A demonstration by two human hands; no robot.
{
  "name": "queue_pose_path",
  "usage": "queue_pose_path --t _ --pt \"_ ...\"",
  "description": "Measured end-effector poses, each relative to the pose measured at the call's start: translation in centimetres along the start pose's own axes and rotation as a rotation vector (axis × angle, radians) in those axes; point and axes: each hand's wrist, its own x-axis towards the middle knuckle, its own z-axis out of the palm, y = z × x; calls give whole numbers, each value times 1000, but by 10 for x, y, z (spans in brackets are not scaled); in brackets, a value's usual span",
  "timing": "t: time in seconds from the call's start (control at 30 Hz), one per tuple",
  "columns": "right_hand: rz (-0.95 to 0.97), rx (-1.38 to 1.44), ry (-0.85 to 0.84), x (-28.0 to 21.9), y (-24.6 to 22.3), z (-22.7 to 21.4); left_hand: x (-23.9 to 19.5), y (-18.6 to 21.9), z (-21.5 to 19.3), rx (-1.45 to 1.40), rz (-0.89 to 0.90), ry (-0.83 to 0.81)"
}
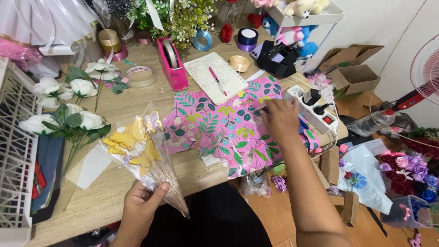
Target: Packing various decorative items and craft supplies into a cardboard box for shipping.
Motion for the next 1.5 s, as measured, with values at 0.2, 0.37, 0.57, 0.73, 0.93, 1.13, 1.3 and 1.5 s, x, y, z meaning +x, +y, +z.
queue_pose_path --t 0.2,0.37,0.57,0.73,0.93,1.13,1.3,1.5 --pt "-251 -190 -100 30 -5 98 -14 -1 -23 8 81 59" --pt "-176 -293 -319 44 -10 121 -22 -3 -63 10 114 196" --pt "3 101 -426 54 -79 35 -19 -11 -96 -25 104 368" --pt "-21 513 -531 57 -130 3 -15 -21 -98 -47 171 359" --pt "-147 615 -327 65 -146 14 -29 -2 -90 -25 142 320" --pt "-70 599 -798 93 -196 11 -27 6 -87 -3 85 350" --pt "-130 861 -537 81 -221 7 -20 -15 -86 -53 179 265" --pt "-56 1128 -295 51 -225 -32 -13 -8 -79 -2 172 185"
